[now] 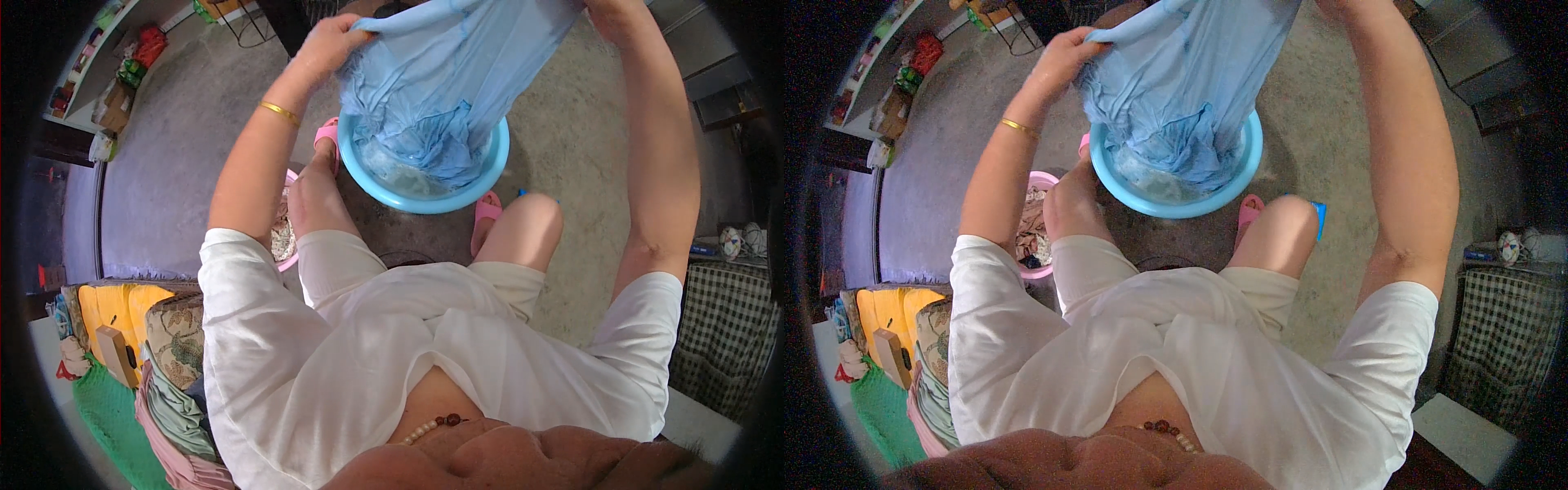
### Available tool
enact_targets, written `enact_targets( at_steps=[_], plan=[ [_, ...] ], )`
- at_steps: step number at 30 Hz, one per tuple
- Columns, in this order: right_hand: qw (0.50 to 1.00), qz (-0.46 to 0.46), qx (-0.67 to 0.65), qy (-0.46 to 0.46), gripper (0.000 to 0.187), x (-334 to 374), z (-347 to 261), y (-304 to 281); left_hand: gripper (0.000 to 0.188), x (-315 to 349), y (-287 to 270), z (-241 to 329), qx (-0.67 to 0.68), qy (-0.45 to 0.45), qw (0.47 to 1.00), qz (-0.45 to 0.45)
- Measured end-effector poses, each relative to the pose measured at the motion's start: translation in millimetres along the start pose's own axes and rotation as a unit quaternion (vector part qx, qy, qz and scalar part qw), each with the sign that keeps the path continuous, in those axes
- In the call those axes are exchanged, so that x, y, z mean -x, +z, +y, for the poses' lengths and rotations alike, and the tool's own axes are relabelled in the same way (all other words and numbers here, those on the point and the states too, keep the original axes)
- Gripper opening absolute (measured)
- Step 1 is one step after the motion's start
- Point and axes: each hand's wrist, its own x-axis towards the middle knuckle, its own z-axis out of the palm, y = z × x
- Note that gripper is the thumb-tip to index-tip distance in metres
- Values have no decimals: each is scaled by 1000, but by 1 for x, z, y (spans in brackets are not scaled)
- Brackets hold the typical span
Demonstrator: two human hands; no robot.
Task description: The person washes a garment by hand, scrubbing it in a basin of soapy water and wringing it out.
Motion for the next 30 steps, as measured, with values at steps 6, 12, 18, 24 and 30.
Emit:
enact_targets(
  at_steps=[6,12,18,24,30],
  plan=[
    [995,20,-62,-70,9,7,-27,-2,12,-1,-8,87,-34,21,999,17],
    [990,57,-17,-130,17,1,-39,5,9,-11,-7,103,20,39,998,36],
    [979,2,123,-161,22,-14,-47,50,19,11,19,137,164,76,963,-198],
    [978,-3,87,-188,25,-34,-23,82,19,18,26,132,196,104,953,-206],
    [965,-88,-190,-159,36,-10,108,105,14,20,14,107,232,41,961,-144]
  ],
)
